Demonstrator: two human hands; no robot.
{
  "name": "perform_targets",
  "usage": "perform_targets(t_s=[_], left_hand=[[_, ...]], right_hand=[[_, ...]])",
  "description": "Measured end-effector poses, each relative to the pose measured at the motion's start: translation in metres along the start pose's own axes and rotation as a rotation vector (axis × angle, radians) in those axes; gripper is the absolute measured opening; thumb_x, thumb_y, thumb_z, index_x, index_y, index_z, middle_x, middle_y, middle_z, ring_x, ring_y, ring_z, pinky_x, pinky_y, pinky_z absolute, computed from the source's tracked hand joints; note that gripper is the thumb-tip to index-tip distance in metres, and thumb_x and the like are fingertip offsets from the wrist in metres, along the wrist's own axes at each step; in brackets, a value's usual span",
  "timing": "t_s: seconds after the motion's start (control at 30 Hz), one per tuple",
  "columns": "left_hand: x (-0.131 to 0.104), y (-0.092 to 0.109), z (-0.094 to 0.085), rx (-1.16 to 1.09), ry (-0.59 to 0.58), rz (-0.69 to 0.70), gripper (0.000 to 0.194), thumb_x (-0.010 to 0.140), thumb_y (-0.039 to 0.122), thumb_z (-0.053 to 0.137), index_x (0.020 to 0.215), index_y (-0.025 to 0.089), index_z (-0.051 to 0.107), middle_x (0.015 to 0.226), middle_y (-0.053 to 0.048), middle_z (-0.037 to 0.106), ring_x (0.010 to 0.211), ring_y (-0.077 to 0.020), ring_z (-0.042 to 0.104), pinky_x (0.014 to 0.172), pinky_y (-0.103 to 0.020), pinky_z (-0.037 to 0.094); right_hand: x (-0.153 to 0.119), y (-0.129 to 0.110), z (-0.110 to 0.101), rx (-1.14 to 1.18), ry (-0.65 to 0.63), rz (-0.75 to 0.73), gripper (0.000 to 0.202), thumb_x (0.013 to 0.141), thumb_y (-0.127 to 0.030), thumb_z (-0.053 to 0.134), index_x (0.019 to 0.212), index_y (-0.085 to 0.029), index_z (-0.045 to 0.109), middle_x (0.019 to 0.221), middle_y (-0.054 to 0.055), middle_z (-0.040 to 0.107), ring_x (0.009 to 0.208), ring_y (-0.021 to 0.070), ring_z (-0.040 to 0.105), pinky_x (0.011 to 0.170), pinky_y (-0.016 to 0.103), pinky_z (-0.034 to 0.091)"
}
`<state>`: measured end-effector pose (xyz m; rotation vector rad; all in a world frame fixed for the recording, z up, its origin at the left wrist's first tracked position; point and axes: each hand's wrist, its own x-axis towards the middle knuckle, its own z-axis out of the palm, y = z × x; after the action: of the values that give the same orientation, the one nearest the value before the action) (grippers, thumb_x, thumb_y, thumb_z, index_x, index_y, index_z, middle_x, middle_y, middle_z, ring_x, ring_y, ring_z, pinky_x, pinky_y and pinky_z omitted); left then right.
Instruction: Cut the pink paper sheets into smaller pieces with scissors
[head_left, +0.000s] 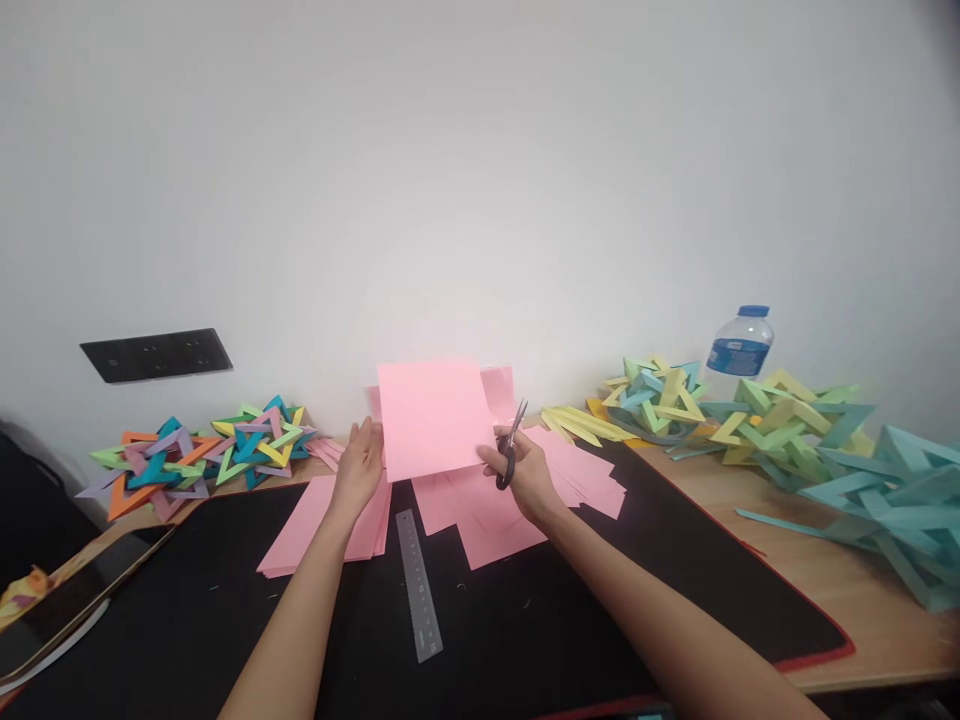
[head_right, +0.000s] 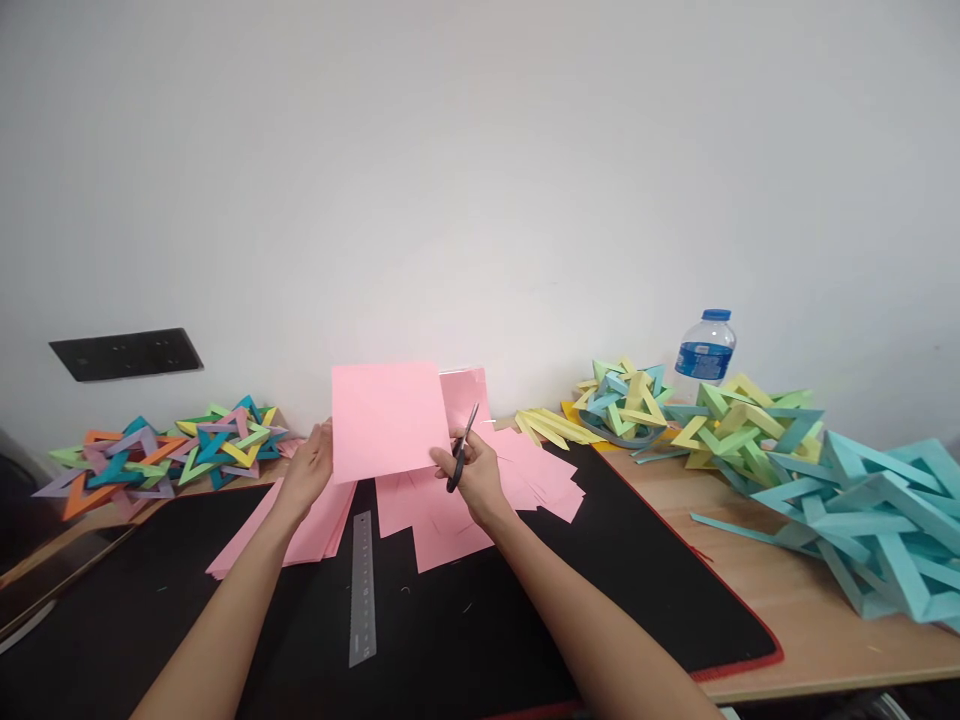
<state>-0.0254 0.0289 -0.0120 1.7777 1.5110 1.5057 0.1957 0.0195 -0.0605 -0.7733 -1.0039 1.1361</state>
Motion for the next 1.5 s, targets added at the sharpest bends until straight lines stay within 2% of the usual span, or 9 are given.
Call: perform_targets(t_s=[0.07, 0.17, 0.27, 0.43, 0.63, 0.77, 0.97, 1.23, 1.5], left_hand=[[-0.002, 0.005, -0.001, -0.007, -0.07, 0.036, 0.052, 0.08, 0.059, 0.041, 0.079, 0.015, 0.068, 0.095, -0.012, 0.07, 0.109, -0.0295, 0.054, 0.091, -0.038, 0.04], [-0.008, 0.016, 0.0, -0.006, -0.314, 0.016, 0.047, 0.071, 0.059, 0.056, 0.071, 0.014, 0.068, 0.081, -0.007, 0.071, 0.091, -0.0302, 0.062, 0.08, -0.038, 0.047], [-0.016, 0.027, 0.002, -0.021, -0.442, -0.025, 0.041, 0.066, 0.048, 0.068, 0.087, 0.013, 0.069, 0.093, -0.008, 0.071, 0.092, -0.0309, 0.062, 0.076, -0.037, 0.05], [-0.019, 0.028, 0.006, -0.18, -0.395, -0.018, 0.042, 0.07, 0.04, 0.068, 0.103, 0.013, 0.067, 0.113, -0.011, 0.066, 0.105, -0.0292, 0.058, 0.088, -0.038, 0.047], [-0.013, 0.015, 0.007, -0.339, -0.195, -0.079, 0.043, 0.067, 0.039, 0.072, 0.099, 0.011, 0.069, 0.113, -0.013, 0.066, 0.107, -0.0279, 0.058, 0.086, -0.033, 0.049], [-0.011, 0.017, 0.005, -0.44, -0.099, -0.138, 0.035, 0.063, 0.038, 0.076, 0.084, 0.01, 0.072, 0.099, -0.013, 0.071, 0.089, -0.0237, 0.064, 0.07, -0.026, 0.052], [-0.009, 0.029, -0.007, -0.749, -0.06, -0.238, 0.028, 0.056, 0.031, 0.081, 0.074, 0.012, 0.071, 0.07, -0.004, 0.071, 0.06, -0.0133, 0.063, 0.056, -0.021, 0.051], [-0.015, 0.03, -0.009, -0.55, -0.377, -0.292, 0.034, 0.064, 0.036, 0.076, 0.083, 0.011, 0.067, 0.077, -0.007, 0.069, 0.066, -0.0176, 0.063, 0.06, -0.027, 0.051], [-0.018, 0.032, -0.009, -0.451, -0.495, -0.354, 0.037, 0.068, 0.039, 0.071, 0.092, 0.013, 0.062, 0.084, -0.009, 0.07, 0.071, -0.0222, 0.065, 0.059, -0.031, 0.052]], right_hand=[[0.002, 0.001, -0.001, 0.036, 0.031, 0.012, 0.046, 0.057, -0.036, 0.077, 0.092, -0.017, 0.054, 0.065, -0.006, 0.047, 0.05, 0.0083, 0.053, 0.054, 0.025, 0.046], [0.003, 0.002, -0.001, 0.074, 0.047, 0.03, 0.047, 0.056, -0.037, 0.078, 0.091, -0.017, 0.054, 0.067, -0.006, 0.047, 0.05, 0.0077, 0.052, 0.056, 0.027, 0.048], [0.003, 0.001, -0.001, 0.074, 0.033, 0.037, 0.048, 0.055, -0.037, 0.079, 0.091, -0.017, 0.054, 0.069, -0.005, 0.047, 0.053, 0.0082, 0.053, 0.058, 0.027, 0.05], [0.0, -0.003, 0.001, 0.072, 0.017, 0.007, 0.053, 0.05, -0.034, 0.081, 0.094, -0.017, 0.057, 0.071, -0.003, 0.05, 0.062, 0.0111, 0.054, 0.059, 0.028, 0.053], [0.002, -0.005, -0.001, 0.115, 0.096, -0.013, 0.05, 0.056, -0.037, 0.078, 0.095, -0.016, 0.057, 0.084, 0.005, 0.063, 0.073, 0.0158, 0.059, 0.063, 0.031, 0.052], [0.002, -0.005, -0.002, 0.098, 0.117, 0.002, 0.045, 0.059, -0.041, 0.076, 0.092, -0.016, 0.059, 0.081, 0.005, 0.064, 0.072, 0.0154, 0.059, 0.063, 0.03, 0.051], [0.003, -0.009, -0.003, 0.071, -0.019, 0.024, 0.043, 0.067, -0.048, 0.069, 0.095, -0.016, 0.058, 0.078, 0.006, 0.066, 0.067, 0.0137, 0.059, 0.059, 0.028, 0.05], [0.005, -0.014, -0.004, 0.067, -0.063, 0.011, 0.046, 0.056, -0.037, 0.077, 0.091, -0.015, 0.057, 0.061, -0.003, 0.056, 0.054, 0.0103, 0.054, 0.051, 0.024, 0.047], [0.001, -0.017, -0.002, -0.011, -0.104, -0.058, 0.042, 0.055, -0.036, 0.077, 0.088, -0.017, 0.058, 0.061, -0.005, 0.049, 0.046, 0.0071, 0.046, 0.042, 0.022, 0.04]])
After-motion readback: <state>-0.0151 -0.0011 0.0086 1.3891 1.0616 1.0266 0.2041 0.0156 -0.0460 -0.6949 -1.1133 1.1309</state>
